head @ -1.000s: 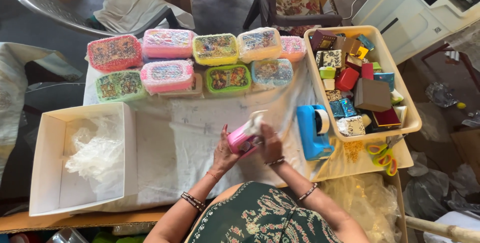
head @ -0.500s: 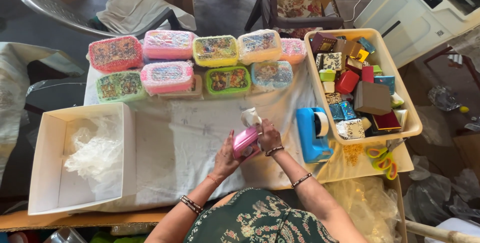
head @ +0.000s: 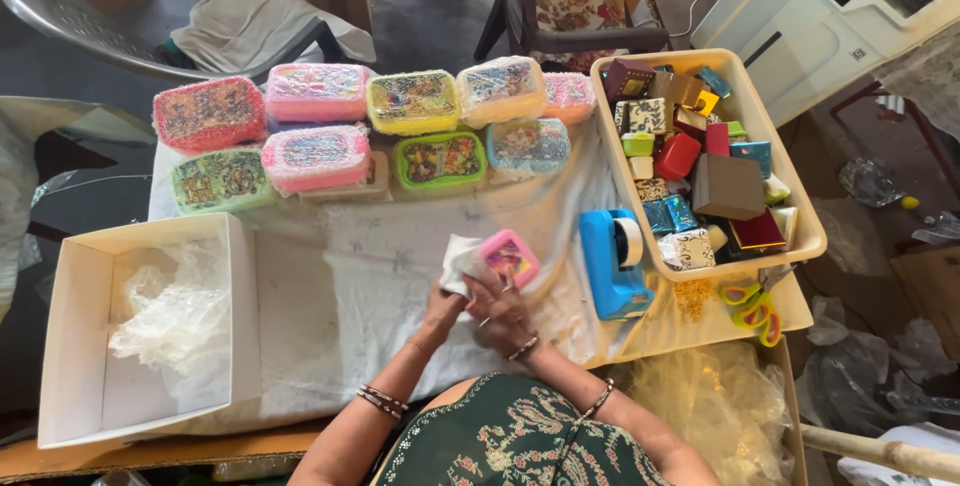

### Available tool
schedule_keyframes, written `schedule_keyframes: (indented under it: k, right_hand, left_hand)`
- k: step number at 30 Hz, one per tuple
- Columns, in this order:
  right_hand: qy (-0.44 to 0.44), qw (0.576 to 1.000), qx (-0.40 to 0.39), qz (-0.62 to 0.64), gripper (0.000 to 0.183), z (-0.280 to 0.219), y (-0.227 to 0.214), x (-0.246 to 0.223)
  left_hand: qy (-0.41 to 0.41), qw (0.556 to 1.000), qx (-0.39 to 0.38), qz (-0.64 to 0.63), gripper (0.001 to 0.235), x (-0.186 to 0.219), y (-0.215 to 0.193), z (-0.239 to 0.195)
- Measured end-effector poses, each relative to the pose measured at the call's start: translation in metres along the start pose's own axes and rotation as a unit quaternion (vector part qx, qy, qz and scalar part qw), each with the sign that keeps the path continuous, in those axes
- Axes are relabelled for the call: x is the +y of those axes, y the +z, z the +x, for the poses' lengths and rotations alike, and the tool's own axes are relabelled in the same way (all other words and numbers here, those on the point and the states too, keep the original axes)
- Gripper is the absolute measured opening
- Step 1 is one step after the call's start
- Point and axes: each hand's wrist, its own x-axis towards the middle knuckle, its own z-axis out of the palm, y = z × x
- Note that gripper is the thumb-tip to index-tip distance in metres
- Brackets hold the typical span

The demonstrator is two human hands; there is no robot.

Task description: The person wraps a pink plastic container with bubble wrap and secures it with tape. They then pick up another pink container and wipe its surface with a white cloth.

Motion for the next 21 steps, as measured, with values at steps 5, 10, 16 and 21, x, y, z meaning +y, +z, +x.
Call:
schedule_keyframes:
  k: [5,10,16,21]
  right_hand:
    - [0.055,0.996,-0.029,-0.069,0.05,0.013,-0.011,0.024]
    - [0.231,0.969,-0.044,-0.073,0.044,0.005,0.002,0.099]
    - [0.529,0.706,0.118,0.455,0.066,-0.05,0.078,0.177]
    - [0.595,0.607,0.2,0.488,0.057,-0.017,0.057,0.102]
  left_hand:
    - [0.001,0.998,-0.046,-0.046,0.05,0.043,0.016,-0.018]
    - [-0.032,0.995,-0.063,-0.072,0.057,0.113,0.026,-0.056]
    - [0.058,0.995,-0.072,-0.033,0.058,0.11,0.024,-0.053]
    - [0.095,0.993,-0.002,-0.077,0.06,0.093,0.034,-0.053]
